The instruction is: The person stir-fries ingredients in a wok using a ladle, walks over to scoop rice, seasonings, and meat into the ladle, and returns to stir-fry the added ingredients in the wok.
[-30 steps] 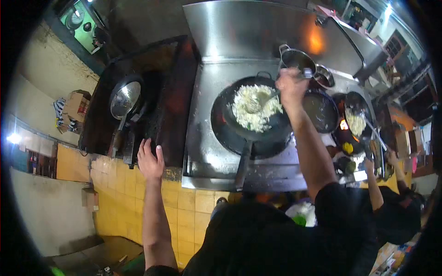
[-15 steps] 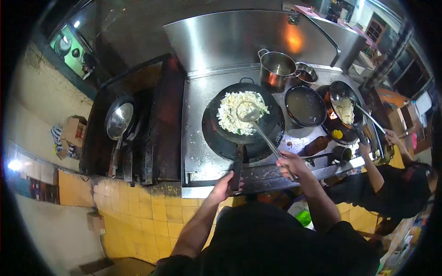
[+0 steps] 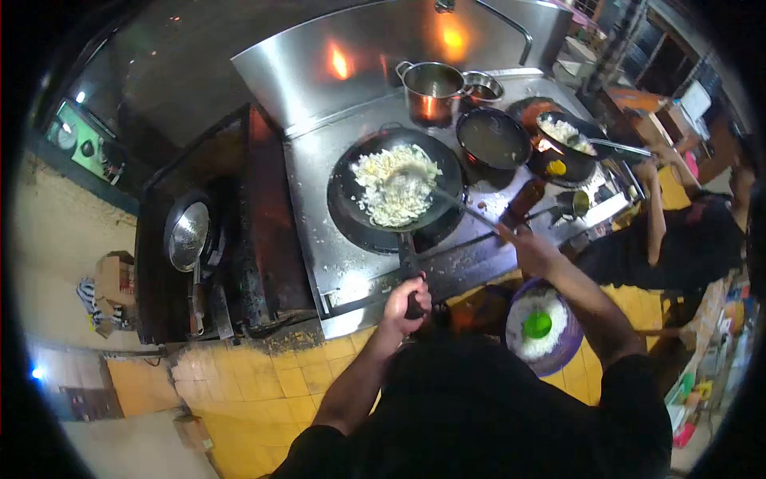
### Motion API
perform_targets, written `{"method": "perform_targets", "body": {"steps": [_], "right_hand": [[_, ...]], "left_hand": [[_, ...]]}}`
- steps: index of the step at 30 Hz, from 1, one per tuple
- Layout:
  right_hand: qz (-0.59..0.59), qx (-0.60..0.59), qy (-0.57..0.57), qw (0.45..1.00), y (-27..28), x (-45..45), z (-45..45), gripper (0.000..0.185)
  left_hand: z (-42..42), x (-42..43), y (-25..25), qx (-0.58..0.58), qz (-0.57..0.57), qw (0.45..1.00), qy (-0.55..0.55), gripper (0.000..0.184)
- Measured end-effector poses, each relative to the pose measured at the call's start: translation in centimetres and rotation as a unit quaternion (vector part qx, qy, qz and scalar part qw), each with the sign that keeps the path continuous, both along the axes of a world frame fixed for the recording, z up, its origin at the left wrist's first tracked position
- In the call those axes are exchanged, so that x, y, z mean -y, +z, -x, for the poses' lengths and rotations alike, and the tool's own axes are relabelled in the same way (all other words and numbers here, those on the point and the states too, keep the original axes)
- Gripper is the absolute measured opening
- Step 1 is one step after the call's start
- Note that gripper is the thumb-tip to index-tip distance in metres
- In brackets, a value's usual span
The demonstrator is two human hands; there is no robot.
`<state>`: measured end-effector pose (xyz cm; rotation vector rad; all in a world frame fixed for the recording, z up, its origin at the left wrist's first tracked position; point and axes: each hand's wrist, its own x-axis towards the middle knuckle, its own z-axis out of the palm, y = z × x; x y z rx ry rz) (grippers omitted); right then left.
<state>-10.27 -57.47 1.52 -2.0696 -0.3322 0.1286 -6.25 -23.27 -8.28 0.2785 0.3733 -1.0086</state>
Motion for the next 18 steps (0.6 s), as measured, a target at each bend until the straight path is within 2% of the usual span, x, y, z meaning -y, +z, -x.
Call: {"method": "perform_targets", "body": {"steps": [1, 2, 3, 4, 5, 6, 7, 8, 9, 10, 11, 12, 13, 14, 15, 16, 18], "right_hand": [[0.185, -0.001, -0.040, 0.982, 1.2, -0.1, -0.1, 0.066], [0.364, 0.000, -0.077, 0.928, 2.8, -0.3, 0.1, 0.073], [0.330, 0.011, -0.068, 0.941, 5.6, -0.6, 0.9, 0.073], [0.336, 0.016, -0.070, 0.939, 10.1, -1.4, 1.7, 0.073], [0.398, -0.032, -0.054, 0.915, 14.8, -2.7, 3.0, 0.073], [0.454, -0.089, -0.036, 0.886, 16.9, -3.8, 4.5, 0.073], [0.436, -0.131, -0.009, 0.890, 16.9, -3.8, 5.0, 0.077], [0.444, -0.126, -0.010, 0.887, 14.7, -3.8, 5.7, 0.079], [0.437, -0.127, -0.027, 0.890, 13.7, -5.2, 5.4, 0.079], [0.431, -0.126, -0.043, 0.893, 12.8, -6.9, 5.0, 0.079], [0.414, -0.110, -0.059, 0.902, 10.6, -7.7, 4.9, 0.077], [0.416, -0.108, -0.060, 0.901, 9.5, -8.0, 4.7, 0.077], [0.413, -0.089, -0.060, 0.904, 8.6, -8.3, 4.5, 0.078], [0.409, -0.069, -0.063, 0.908, 8.5, -8.8, 4.3, 0.078], [0.447, -0.113, -0.056, 0.885, 11.5, -10.0, 4.5, 0.080], [0.447, -0.109, -0.059, 0.886, 14.3, -10.5, 4.7, 0.080], [0.486, -0.210, 0.017, 0.848, 17.8, -10.8, 5.1, 0.082]], "left_hand": [[2.5, -0.7, -0.8, 0.108, -0.098, 0.988, -0.054, 0.009], [5.1, -1.4, -1.9, 0.219, -0.192, 0.951, -0.104, 0.013], [6.5, -2.1, -2.4, 0.302, -0.157, 0.931, -0.129, 0.021], [5.6, -2.2, -1.5, 0.308, -0.152, 0.931, -0.127, 0.021], [4.6, -2.3, 0.4, 0.304, -0.135, 0.938, -0.099, 0.021], [4.2, -2.4, 2.0, 0.291, -0.122, 0.946, -0.076, 0.021], [2.8, -1.8, 3.4, 0.453, -0.169, 0.875, -0.026, 0.021], [0.1, -0.5, 5.0, 0.603, -0.209, 0.769, 0.025, 0.021], [-2.4, 0.7, 6.9, 0.269, -0.092, 0.958, 0.027, 0.005], [-3.4, 1.2, 7.9, -0.110, 0.035, 0.993, 0.027, 0.012], [-2.1, 0.6, 7.2, -0.111, 0.036, 0.993, 0.026, 0.012], [-0.1, -0.2, 5.7, 0.190, -0.037, 0.981, 0.034, 0.004], [2.0, -1.3, 4.0, 0.474, -0.106, 0.873, 0.038, 0.016], [4.3, -2.9, 1.7, 0.630, -0.162, 0.758, 0.044, 0.022], [7.4, -3.6, 5.4, 0.275, -0.177, 0.937, -0.120, 0.024], [6.9, -3.7, 5.7, 0.279, -0.177, 0.936, -0.119, 0.024], [5.9, -3.4, 6.2, 0.197, -0.135, 0.966, -0.101, 0.019]]}}
